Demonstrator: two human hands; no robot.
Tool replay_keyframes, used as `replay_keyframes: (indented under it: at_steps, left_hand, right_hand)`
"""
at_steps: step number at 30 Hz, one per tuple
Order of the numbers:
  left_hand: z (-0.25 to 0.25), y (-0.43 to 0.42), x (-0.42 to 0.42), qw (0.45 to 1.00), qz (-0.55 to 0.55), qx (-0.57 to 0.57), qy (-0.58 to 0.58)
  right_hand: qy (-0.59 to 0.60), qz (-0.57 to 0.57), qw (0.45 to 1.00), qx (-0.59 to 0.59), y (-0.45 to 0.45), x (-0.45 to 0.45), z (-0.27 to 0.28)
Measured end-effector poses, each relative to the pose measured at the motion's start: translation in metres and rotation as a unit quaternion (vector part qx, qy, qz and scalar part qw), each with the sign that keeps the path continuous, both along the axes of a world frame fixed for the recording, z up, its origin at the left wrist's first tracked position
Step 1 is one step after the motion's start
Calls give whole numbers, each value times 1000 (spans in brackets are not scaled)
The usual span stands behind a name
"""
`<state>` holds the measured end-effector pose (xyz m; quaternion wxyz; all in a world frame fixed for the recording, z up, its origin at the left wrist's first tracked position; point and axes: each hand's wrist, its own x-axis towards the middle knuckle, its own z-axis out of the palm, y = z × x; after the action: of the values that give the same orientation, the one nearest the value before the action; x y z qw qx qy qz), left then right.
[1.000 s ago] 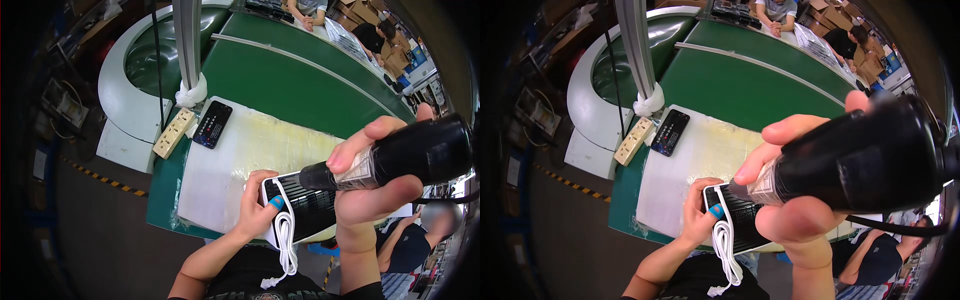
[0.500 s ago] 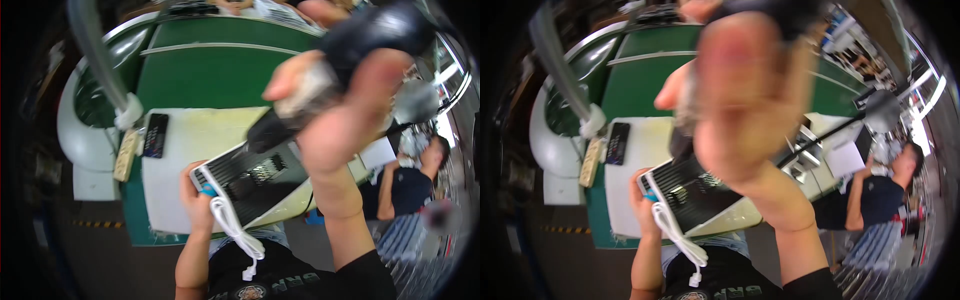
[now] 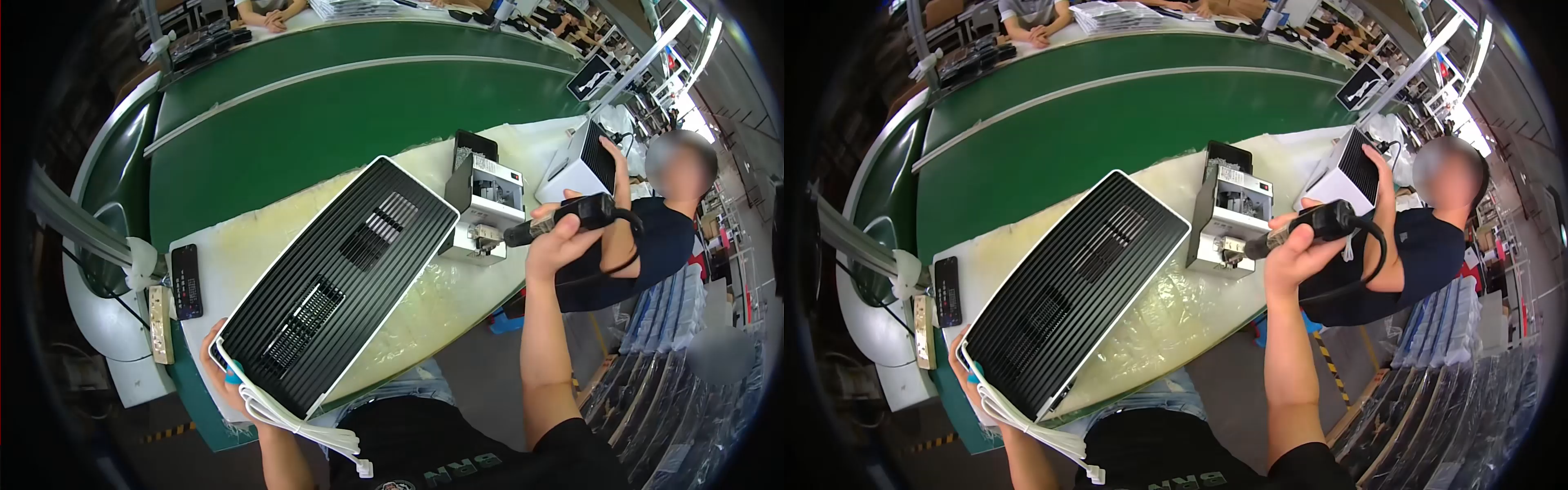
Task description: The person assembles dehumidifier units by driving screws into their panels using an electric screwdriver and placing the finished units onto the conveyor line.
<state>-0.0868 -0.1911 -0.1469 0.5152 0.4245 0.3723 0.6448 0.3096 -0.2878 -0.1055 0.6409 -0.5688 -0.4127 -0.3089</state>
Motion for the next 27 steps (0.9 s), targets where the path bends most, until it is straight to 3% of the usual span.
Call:
replay_keyframes:
  at_steps: [3,6,7,10,11,15,16,18,19,20,23,27]
  left_hand:
    - [-5,0,-7,998,-25,50,19]
    - [-18,2,-7,999,3,-3,45]
    - [-22,4,-9,998,12,38,45]
    - [-13,2,-20,997,-2,9,77]
    - [-2,-1,-17,999,-11,-29,30]
    - [-13,0,-20,997,-59,1,-59]
    - [-13,0,-21,996,-65,7,-64]
    - [-9,1,-18,994,-71,11,-76]
    - [-14,1,-19,995,-76,15,-55]
    - [-18,1,-19,996,-77,24,-38]
    - [-20,3,-21,995,-87,33,-27]
    - [-22,5,-24,994,-54,61,74]
  right_hand:
    - [5,29,999,-20,1,-2,-7]
    - [132,79,986,-60,3,-23,12]
    - [163,97,981,-50,7,-33,24]
    - [203,205,957,12,21,-82,78]
    - [206,258,943,41,24,-105,102]
    - [244,419,863,142,64,-223,169]
    - [180,325,923,102,78,-255,174]
    - [106,233,965,59,95,-280,179]
    - [137,395,907,53,100,-288,172]
    - [129,430,893,29,107,-298,167]
    - [108,498,859,-37,124,-324,153]
    - [106,535,835,-78,135,-339,142]
